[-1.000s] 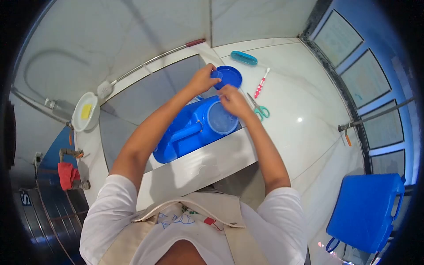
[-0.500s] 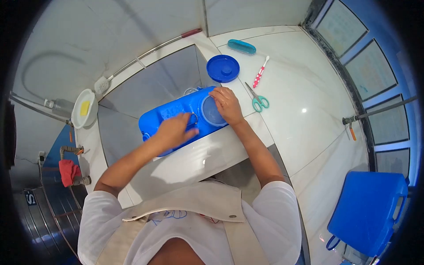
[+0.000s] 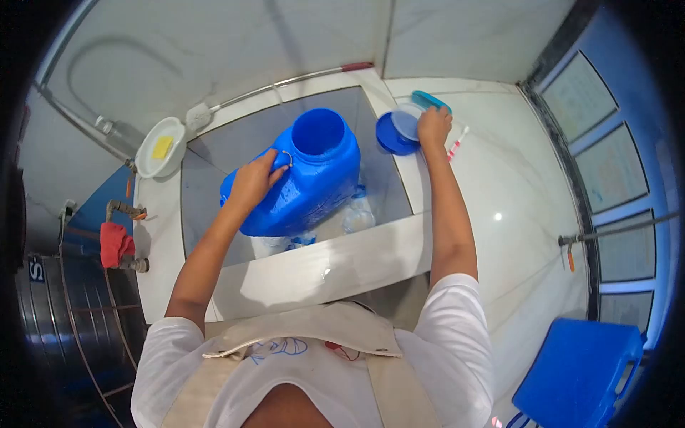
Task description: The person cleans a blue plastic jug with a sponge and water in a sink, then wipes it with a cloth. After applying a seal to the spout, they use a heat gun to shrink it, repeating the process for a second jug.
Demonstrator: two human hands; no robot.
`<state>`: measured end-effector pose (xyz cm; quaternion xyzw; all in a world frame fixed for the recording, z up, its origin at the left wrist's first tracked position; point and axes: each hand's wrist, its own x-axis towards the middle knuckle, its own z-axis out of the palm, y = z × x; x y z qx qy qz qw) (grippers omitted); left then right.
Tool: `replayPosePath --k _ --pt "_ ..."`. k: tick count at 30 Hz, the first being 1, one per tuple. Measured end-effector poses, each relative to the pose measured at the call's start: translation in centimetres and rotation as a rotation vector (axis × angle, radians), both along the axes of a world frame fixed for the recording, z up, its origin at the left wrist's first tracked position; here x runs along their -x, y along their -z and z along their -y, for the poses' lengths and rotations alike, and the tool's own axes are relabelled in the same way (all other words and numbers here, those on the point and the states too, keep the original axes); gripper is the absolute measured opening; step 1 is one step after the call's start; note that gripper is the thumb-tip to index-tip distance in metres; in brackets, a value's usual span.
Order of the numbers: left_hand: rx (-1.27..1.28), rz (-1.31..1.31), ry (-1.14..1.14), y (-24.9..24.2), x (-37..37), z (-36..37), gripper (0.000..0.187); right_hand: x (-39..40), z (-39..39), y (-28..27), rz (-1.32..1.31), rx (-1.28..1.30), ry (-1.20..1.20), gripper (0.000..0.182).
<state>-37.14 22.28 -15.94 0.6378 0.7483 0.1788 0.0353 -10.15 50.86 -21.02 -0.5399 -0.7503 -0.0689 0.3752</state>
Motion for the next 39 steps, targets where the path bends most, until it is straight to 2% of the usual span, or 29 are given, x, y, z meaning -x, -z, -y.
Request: replayPosePath --k 1,5,6,8,13,15,16,18,20,21,23,24,26,27,29,30,31,32,33,34,35,36,38,39 --pt "-0.011 -0.005 -0.021 0.1 1.2 -0.5 0.033 1.5 0.1 -0.7 0.057 -0.153 0.036 0.017" --pt "-0.049 -0.003 -0.161 1.1 4.2 -1.6 0.034 15.1 2.7 -6.3 -0.122 0.295 -0.651 0.021" --pt "-0.039 -0.003 -0.185 1.2 4.4 -2.0 0.036 19.0 3.4 -7.4 -0.148 0.618 -0.813 0.019" --pt "-0.019 0.005 -0.222 1.5 4.8 -2.3 0.038 23.3 7.4 -10.9 -0.324 1.214 -0.944 0.017" --pt "0.003 0.082 -0.254 2.6 7.7 -3.2 0.048 27.0 7.3 -10.7 -0.37 1.461 -0.824 0.014" --pt "-0.098 0.289 -0.126 2.8 9.4 -4.5 0.048 27.0 7.2 -11.2 -0.382 1.583 -0.838 0.014" --pt "-0.099 0.295 -0.135 2.5 9.9 -5.3 0.048 27.1 7.2 -11.4 -0.474 1.628 -0.83 0.013" --pt "-0.096 0.349 0.04 1.5 10.5 -7.1 0.048 26.8 7.4 -11.8 -0.511 1.565 -0.815 0.013" --pt "-0.049 0.549 0.119 0.5 9.7 -8.5 0.043 26.6 7.5 -12.3 -0.539 1.505 -0.842 0.012" --pt "-0.053 0.548 0.108 0.3 9.3 -8.9 0.043 26.7 7.5 -12.3 -0.531 1.507 -0.853 0.012" --pt "0.149 0.483 0.027 0.2 8.9 -9.5 0.044 26.6 7.4 -12.3 -0.588 1.42 -0.765 0.012" --pt "0.14 0.489 0.013 0.2 9.0 -9.3 0.044 26.5 7.4 -12.3 -0.571 1.423 -0.775 0.012" --pt "0.109 0.254 0.075 0.8 9.2 -7.6 0.054 26.3 7.9 -11.9 -0.596 1.37 -0.739 0.012" --pt "0.107 0.255 0.056 1.1 9.6 -6.2 0.054 26.8 8.2 -11.2 -0.583 1.378 -0.754 0.012" --pt "0.073 0.307 -0.095 2.0 10.2 -3.0 0.059 28.2 9.2 -9.3 -0.584 1.369 -0.773 0.013" --pt "0.069 0.307 -0.112 2.5 10.6 -1.3 0.059 29.6 10.6 -9.0 -0.448 1.329 -0.882 0.012" --pt "0.02 0.389 -0.243 3.3 11.1 0.5 0.06 32.1 11.4 -7.9 -0.431 1.327 -0.907 0.014" --pt "-0.032 0.469 -0.373 4.0 11.6 2.2 0.06 35.3 12.7 -6.6 -0.356 1.202 -0.933 0.021" --pt "-0.036 0.464 -0.383 4.7 12.0 3.9 0.06 39.0 14.1 -5.8 -0.167 1.034 -1.026 0.028" --pt "-0.083 0.512 -0.531 5.6 12.6 5.5 0.06 42.8 16.4 -5.7 -0.062 0.898 -1.157 0.031" --pt "-0.134 0.563 -0.68 6.6 13.0 6.9 0.06 46.8 18.8 -5.1 -0.051 0.695 -1.277 0.033" --pt "-0.161 0.588 -0.715 8.2 13.4 8.3 0.058 50.0 21.5 -5.2 0.026 0.522 -1.285 0.04" --pt "-0.237 0.665 -0.785 10.6 14.2 10.4 0.053 55.8 25.9 -5.1 0.204 0.452 -1.263 0.054" --pt "-0.281 0.721 -0.818 11.4 14.2 11.4 0.05 57.5 27.2 -4.7 0.205 0.445 -1.28 0.054"
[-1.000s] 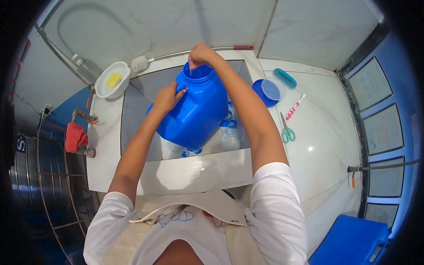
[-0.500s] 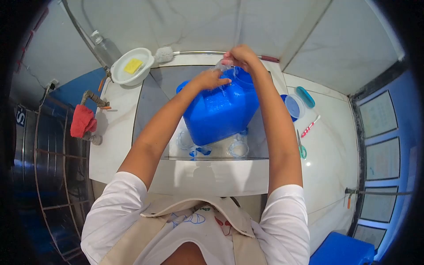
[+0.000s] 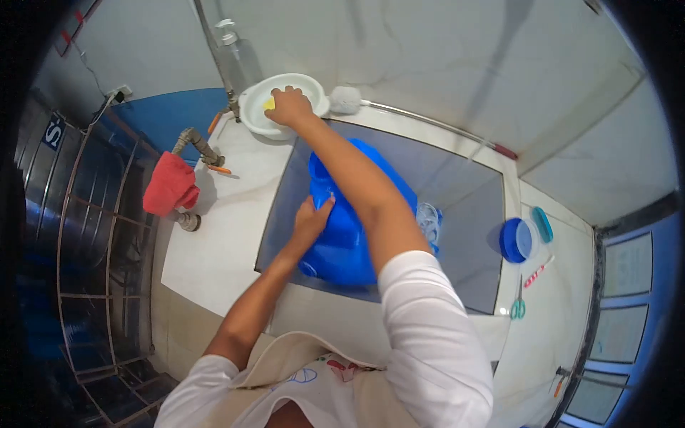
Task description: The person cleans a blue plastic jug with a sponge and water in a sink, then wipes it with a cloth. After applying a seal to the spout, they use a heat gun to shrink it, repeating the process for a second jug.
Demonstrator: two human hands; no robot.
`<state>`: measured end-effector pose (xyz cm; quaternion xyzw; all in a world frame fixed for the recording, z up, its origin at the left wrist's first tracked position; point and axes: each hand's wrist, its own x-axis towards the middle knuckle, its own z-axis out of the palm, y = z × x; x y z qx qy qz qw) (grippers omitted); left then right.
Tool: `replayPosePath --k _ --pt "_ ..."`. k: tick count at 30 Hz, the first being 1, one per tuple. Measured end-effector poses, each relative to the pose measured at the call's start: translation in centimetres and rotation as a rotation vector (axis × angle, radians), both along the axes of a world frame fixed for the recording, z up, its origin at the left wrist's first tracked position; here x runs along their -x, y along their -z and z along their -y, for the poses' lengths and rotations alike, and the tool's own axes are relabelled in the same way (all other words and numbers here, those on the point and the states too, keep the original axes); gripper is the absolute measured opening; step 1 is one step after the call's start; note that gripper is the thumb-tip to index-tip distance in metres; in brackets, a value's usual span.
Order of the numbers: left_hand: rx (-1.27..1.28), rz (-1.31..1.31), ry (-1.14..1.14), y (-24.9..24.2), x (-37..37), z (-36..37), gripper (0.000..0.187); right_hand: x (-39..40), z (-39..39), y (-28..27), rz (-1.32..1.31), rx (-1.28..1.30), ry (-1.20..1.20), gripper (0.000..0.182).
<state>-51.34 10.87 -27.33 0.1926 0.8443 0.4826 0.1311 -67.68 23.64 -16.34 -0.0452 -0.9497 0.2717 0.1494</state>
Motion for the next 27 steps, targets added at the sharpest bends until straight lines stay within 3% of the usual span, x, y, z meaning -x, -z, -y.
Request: replayPosePath --k 2,4,6,8,10,12,14,15,16,17,19,20,22,23,25,27 --pt "-0.046 0.102 -0.036 1.1 0.2 1.7 0.048 3.0 2.2 1.5 0.155 -0.362 0.175 0.068" --pt "-0.09 0.218 -0.061 3.1 1.7 2.3 0.047 5.8 2.1 3.2 0.313 -0.381 0.207 0.066" --pt "-0.058 0.191 -0.102 6.4 2.3 2.4 0.04 7.2 1.0 4.7 0.275 0.0 0.117 0.056" --pt "-0.023 0.16 -0.09 6.3 2.7 2.5 0.041 5.4 0.2 2.5 0.058 0.051 0.19 0.048" --pt "0.003 0.122 -0.069 5.0 2.9 2.3 0.042 1.4 -3.5 0.9 -0.09 -0.02 0.27 0.042" --pt "-0.015 0.253 -0.095 3.2 2.7 2.5 0.049 -4.4 -6.8 0.9 -0.083 -0.1 0.374 0.037" --pt "-0.044 0.283 -0.076 4.7 3.1 2.4 0.05 -8.0 -9.4 6.3 -0.007 -0.011 0.34 0.042" --pt "-0.037 0.254 -0.086 4.6 3.3 2.3 0.049 -10.3 -8.8 8.4 0.087 0.072 0.351 0.044" --pt "-0.027 0.224 -0.097 4.5 3.2 2.2 0.048 -12.5 -7.7 11.0 -0.057 -0.014 0.33 0.045" --pt "-0.029 0.419 -0.088 0.7 2.6 2.4 0.047 -14.9 -5.8 13.0 -0.202 -0.098 0.308 0.046" --pt "-0.032 0.325 -0.083 2.5 2.8 2.1 0.047 -18.8 -0.8 12.9 -0.121 -0.306 0.389 0.041" --pt "-0.029 0.235 -0.074 3.2 3.0 2.2 0.047 -20.4 1.6 11.2 -0.17 -0.287 0.15 0.038" --pt "0.02 0.222 -0.079 3.7 3.1 2.3 0.049 -20.6 1.5 12.0 -0.261 -0.298 -0.101 0.053" --pt "0.06 0.208 -0.089 3.8 3.1 2.3 0.051 -19.2 0.0 12.2 -0.259 -0.294 -0.093 0.053" --pt "0.063 0.271 -0.095 1.8 2.8 2.2 0.054 -15.2 -3.9 13.2 -0.258 -0.164 0.363 0.05" --pt "0.113 0.336 -0.11 1.3 2.8 2.3 0.061 -18.1 -1.6 13.6 -0.315 -0.163 0.328 0.042"
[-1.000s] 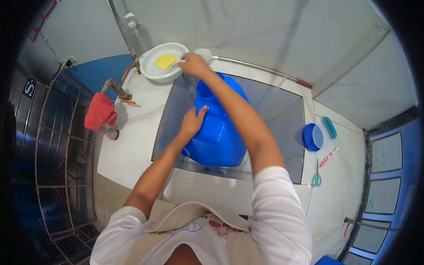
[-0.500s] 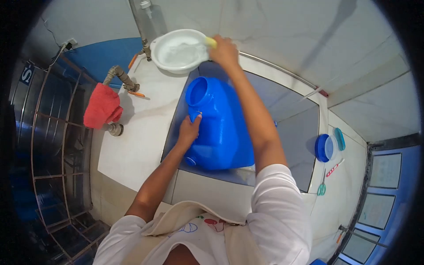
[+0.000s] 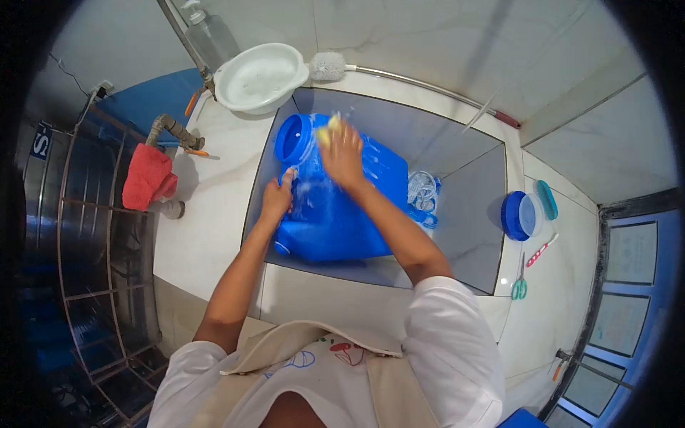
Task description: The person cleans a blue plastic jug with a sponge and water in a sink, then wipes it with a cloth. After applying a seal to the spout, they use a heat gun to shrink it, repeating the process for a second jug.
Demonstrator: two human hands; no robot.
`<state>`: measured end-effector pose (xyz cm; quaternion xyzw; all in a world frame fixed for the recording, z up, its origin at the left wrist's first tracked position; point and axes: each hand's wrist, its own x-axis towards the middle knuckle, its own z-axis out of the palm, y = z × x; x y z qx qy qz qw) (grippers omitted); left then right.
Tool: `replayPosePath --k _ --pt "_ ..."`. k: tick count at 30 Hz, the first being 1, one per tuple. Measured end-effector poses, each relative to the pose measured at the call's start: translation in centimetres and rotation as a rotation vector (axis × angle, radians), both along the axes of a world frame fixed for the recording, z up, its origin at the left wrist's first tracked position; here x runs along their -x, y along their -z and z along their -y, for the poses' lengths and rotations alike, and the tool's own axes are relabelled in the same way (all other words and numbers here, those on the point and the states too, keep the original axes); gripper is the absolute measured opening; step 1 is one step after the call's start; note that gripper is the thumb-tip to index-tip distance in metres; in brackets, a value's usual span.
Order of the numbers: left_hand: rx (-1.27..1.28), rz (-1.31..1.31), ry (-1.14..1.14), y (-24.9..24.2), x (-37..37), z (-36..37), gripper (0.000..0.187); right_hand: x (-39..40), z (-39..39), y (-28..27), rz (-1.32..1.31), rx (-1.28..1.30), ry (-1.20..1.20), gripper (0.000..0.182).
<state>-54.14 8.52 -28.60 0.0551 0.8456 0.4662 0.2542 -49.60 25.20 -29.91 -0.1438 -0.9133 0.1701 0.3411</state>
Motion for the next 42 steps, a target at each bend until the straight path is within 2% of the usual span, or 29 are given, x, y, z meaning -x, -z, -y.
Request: replayPosePath --k 2,4,5,6,7,8,10,12,14,16,18,20,22,24,26,28,30,32,33,34,35,36,38,40,41,42 --pt "0.052 -0.058 -0.018 0.3 0.3 -0.2 0.061 -5.1 3.9 -1.1 -0.007 -0.136 -0.143 0.035" --pt "0.093 -0.168 -0.022 2.7 0.7 0.1 0.062 -7.0 5.7 -1.4 0.154 -0.016 -0.614 0.029" --pt "0.082 -0.233 -0.008 4.4 1.2 0.3 0.062 -7.2 5.9 -1.6 0.172 -0.003 -0.612 0.029" --pt "0.047 -0.121 0.011 2.2 0.6 0.3 0.063 -6.5 5.6 -2.0 0.268 0.009 -0.664 0.028" --pt "0.047 -0.126 0.016 1.5 0.4 0.1 0.063 -5.7 5.2 -2.2 0.351 0.012 -0.714 0.026" --pt "0.047 -0.078 0.0 0.8 0.2 0.0 0.063 -7.2 4.4 -1.6 0.158 -0.035 -0.695 0.028" --pt "0.048 -0.033 -0.015 0.5 0.0 -0.1 0.064 -12.9 3.6 0.6 0.137 0.011 -0.658 0.03" --pt "0.048 -0.061 -0.031 0.7 -0.2 -0.2 0.064 -14.5 3.3 1.0 0.132 0.049 -0.628 0.032" --pt "0.05 -0.08 -0.039 1.0 -0.1 -0.1 0.065 -13.8 3.7 1.0 0.109 0.042 -0.789 0.033" --pt "0.052 -0.062 -0.041 0.7 -0.2 0.0 0.064 -7.4 1.2 3.0 -0.059 -0.057 -0.428 0.031" --pt "0.071 -0.064 -0.041 0.4 -0.3 -0.4 0.063 -2.8 -4.8 5.1 -0.041 0.1 -0.164 0.031" --pt "0.06 -0.038 -0.039 0.7 -0.3 -0.5 0.063 -6.8 -8.4 11.4 -0.131 -0.086 -0.052 0.035" --pt "0.033 -0.025 -0.044 0.3 0.3 -0.8 0.063 -14.1 -4.9 13.6 0.164 -0.254 0.103 0.039" --pt "0.041 -0.009 -0.053 0.2 -0.2 -0.8 0.063 -16.7 0.2 10.8 0.217 0.261 -0.212 0.041" --pt "0.045 0.003 -0.056 0.9 -0.3 -0.4 0.063 -13.8 2.4 3.2 0.136 0.304 -0.369 0.043" --pt "0.058 -0.015 -0.1 0.3 -0.4 -1.0 0.062 -5.8 -0.4 2.8 -0.05 0.09 -0.231 0.035" --pt "0.056 -0.012 -0.09 0.2 -0.4 -1.1 0.062 0.1 -7.7 7.0 -0.111 0.321 0.0 0.027" --pt "0.062 -0.012 -0.066 0.1 -0.4 -1.0 0.061 -2.7 -13.2 13.2 0.114 0.638 0.218 0.024" --pt "0.066 0.001 -0.074 0.0 -0.4 -1.2 0.06 -7.1 -13.2 13.8 0.236 0.439 0.263 0.028" --pt "0.066 0.019 -0.086 0.0 -0.2 -1.4 0.059 -10.8 -12.0 19.1 0.255 0.394 0.373 0.033" --pt "0.056 0.016 -0.082 0.1 0.3 -1.7 0.059 -14.0 -8.4 18.2 0.298 0.462 0.47 0.042" --pt "0.071 -0.023 -0.081 0.4 0.4 -1.6 0.058 -15.8 -3.9 19.5 0.339 0.492 0.632 0.05" --pt "0.08 -0.037 -0.044 0.5 0.4 -1.3 0.054 -16.4 1.0 12.4 0.473 0.532 0.166 0.054" --pt "0.049 -0.041 -0.005 -1.6 -0.7 -2.0 0.053 -11.4 1.4 4.4 0.13 0.136 -0.116 0.052" --pt "0.027 -0.05 0.023 -2.4 -1.2 -2.2 0.053 -8.0 0.4 -0.1 -0.075 0.47 -0.091 0.048" --pt "0.007 -0.108 0.05 -2.6 -1.6 -2.4 0.054 -5.2 -1.9 -2.5 -0.155 0.296 -0.042 0.043"
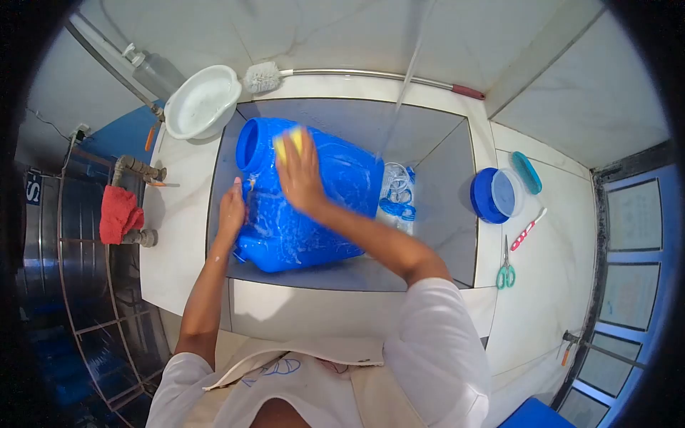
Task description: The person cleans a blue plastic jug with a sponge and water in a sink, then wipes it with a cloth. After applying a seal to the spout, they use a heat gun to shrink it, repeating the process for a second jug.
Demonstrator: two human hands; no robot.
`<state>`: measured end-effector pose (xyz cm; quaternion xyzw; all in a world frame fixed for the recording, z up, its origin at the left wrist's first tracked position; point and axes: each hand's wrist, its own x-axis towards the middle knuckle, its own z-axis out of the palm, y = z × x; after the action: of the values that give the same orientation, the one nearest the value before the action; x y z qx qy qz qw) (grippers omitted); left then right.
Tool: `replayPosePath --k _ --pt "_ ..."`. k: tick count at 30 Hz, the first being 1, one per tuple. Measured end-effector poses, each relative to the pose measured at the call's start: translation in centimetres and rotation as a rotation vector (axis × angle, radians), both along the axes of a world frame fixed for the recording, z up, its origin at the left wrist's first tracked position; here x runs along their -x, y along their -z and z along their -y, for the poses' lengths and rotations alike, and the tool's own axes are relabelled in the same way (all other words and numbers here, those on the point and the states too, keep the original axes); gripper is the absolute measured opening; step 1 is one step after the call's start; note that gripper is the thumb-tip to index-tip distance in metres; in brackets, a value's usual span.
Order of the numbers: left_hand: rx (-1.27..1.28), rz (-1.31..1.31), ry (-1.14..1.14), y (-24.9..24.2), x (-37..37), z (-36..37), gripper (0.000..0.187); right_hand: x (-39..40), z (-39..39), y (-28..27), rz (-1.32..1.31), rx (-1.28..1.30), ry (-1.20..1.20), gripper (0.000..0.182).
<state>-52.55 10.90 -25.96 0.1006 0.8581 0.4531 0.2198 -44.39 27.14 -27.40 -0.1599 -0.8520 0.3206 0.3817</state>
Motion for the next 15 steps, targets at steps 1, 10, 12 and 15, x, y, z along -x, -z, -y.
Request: replayPosePath --k 1,10,12,15 --pt "0.005 -0.01 0.008 -0.1 0.0 0.0 0.054 2.5 -2.4 -2.0 -0.073 -0.163 0.077 0.038" --pt "-0.021 -0.698 0.593 -0.7 1.1 -1.8 0.033 -5.6 -14.3 11.3 0.807 0.656 -0.456 0.038" --pt "-0.033 -0.745 0.605 -0.5 2.1 -3.3 0.032 -5.3 -10.5 12.6 0.505 0.695 -0.258 0.043" --pt "-0.154 -0.902 0.501 0.7 2.7 -5.8 0.043 -2.0 -4.3 2.3 0.177 0.295 -0.11 0.046"
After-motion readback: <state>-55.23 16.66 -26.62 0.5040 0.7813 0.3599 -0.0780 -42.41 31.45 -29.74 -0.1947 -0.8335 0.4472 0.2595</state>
